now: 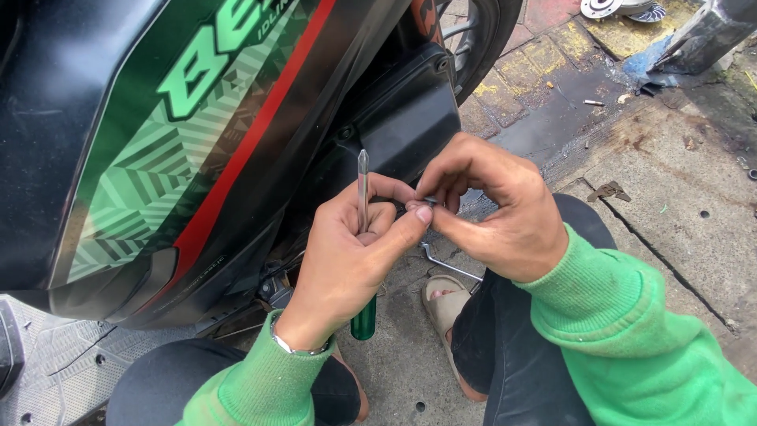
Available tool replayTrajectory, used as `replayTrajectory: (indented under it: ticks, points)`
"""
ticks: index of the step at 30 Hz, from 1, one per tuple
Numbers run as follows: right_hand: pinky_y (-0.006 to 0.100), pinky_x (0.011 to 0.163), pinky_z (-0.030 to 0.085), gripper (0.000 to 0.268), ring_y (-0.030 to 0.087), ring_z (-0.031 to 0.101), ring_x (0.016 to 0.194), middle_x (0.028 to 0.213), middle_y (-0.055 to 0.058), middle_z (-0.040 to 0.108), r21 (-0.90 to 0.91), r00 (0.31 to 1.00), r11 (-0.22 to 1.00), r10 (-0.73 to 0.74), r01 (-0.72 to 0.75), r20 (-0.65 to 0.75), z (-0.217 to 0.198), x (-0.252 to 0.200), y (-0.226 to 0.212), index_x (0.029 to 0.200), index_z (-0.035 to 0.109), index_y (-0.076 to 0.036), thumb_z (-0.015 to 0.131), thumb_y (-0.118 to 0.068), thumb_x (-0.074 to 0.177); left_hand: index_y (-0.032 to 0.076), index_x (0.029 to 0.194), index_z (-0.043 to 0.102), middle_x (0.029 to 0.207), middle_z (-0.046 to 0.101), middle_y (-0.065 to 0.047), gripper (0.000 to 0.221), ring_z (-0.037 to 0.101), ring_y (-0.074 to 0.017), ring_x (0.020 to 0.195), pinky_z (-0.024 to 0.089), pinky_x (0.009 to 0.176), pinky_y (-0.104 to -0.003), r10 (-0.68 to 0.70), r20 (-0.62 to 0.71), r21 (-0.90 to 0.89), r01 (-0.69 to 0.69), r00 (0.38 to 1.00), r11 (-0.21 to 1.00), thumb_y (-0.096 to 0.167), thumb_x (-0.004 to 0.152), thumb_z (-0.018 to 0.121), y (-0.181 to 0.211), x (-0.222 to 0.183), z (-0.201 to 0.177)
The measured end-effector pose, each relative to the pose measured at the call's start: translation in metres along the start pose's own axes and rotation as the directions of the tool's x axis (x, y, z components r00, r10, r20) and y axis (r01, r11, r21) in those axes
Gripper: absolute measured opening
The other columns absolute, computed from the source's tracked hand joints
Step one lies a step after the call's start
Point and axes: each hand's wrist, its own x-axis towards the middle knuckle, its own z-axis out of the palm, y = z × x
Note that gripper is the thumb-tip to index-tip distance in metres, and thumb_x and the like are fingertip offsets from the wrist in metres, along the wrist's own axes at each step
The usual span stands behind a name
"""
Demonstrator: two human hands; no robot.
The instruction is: Using a screwdriver to remove screws from a motorcycle's plastic housing during maintenance.
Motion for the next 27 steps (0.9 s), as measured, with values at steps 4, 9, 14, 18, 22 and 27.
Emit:
replayTrajectory:
  ticks: [4,9,14,18,22,27]
  points:
    - [0.020,0.071,0.055,0.042,0.010,0.063,0.084,0.102,0.005,0.059,0.069,0.995,0.995,0.077,-0.073,-0.064,0.006,-0.003,0.005,0.111,0.050,-0.005,0.076,0.010,0.082,0.000,0.101,0.072,0.055,0.030,0.012,0.017,0.026,-0.0006,0.049,0.026,0.048,-0.017,0.041,-0.026,0.046,-0.040,0.999,0.998,0.013,0.089,0.073,0.004,-0.002,0.000]
    - [0.021,0.074,0.050,0.034,0.010,0.051,0.082,0.098,0.003,0.049,0.062,0.997,0.998,0.033,-0.028,-0.075,0.007,-0.003,0.001,0.094,0.047,-0.008,0.066,0.016,0.078,0.005,0.110,0.076,0.058,0.026,0.011,0.020,0.024,-0.0028,0.053,0.021,0.050,-0.020,0.231,-0.003,0.165,-0.228,0.973,0.960,0.007,0.089,0.073,0.009,-0.008,0.001]
    - [0.022,0.079,0.049,0.031,0.010,0.053,0.085,0.098,0.003,0.051,0.079,0.996,0.997,0.023,-0.016,-0.089,0.009,-0.007,-0.011,0.095,0.049,-0.008,0.067,0.013,0.082,0.004,0.108,0.077,0.060,0.026,0.011,0.018,0.023,-0.0028,0.054,0.020,0.050,-0.020,0.253,-0.017,0.089,-0.251,0.967,0.964,0.004,0.090,0.075,0.006,-0.012,0.001]
    - [0.021,0.083,0.051,0.032,0.011,0.056,0.090,0.106,0.006,0.054,0.131,0.996,0.991,-0.030,0.041,-0.083,0.007,-0.012,-0.014,0.101,0.052,-0.007,0.064,0.017,0.085,0.001,0.106,0.075,0.062,0.034,0.011,0.013,0.025,-0.0024,0.056,0.022,0.050,-0.019,0.231,-0.007,-0.091,-0.231,0.973,0.969,0.002,0.093,0.074,0.003,-0.014,-0.001]
    - [0.022,0.085,0.053,0.030,0.013,0.057,0.094,0.111,0.008,0.054,0.149,0.996,0.985,-0.083,0.087,-0.030,0.004,-0.013,-0.011,0.108,0.053,-0.006,0.065,0.010,0.085,0.000,0.107,0.075,0.063,0.037,0.010,0.014,0.027,-0.0024,0.057,0.024,0.052,-0.018,0.221,-0.006,-0.158,-0.219,0.975,0.963,0.002,0.093,0.073,0.000,-0.012,-0.005]
    - [0.020,0.083,0.057,0.033,0.011,0.057,0.091,0.111,0.007,0.053,0.156,0.995,0.983,-0.093,0.097,-0.033,0.006,-0.013,-0.006,0.114,0.056,-0.005,0.076,-0.001,0.089,0.002,0.109,0.075,0.065,0.046,0.008,0.016,0.031,-0.0021,0.060,0.031,0.056,-0.018,0.228,0.015,-0.160,-0.223,0.973,0.962,0.002,0.093,0.074,-0.006,-0.010,-0.007]
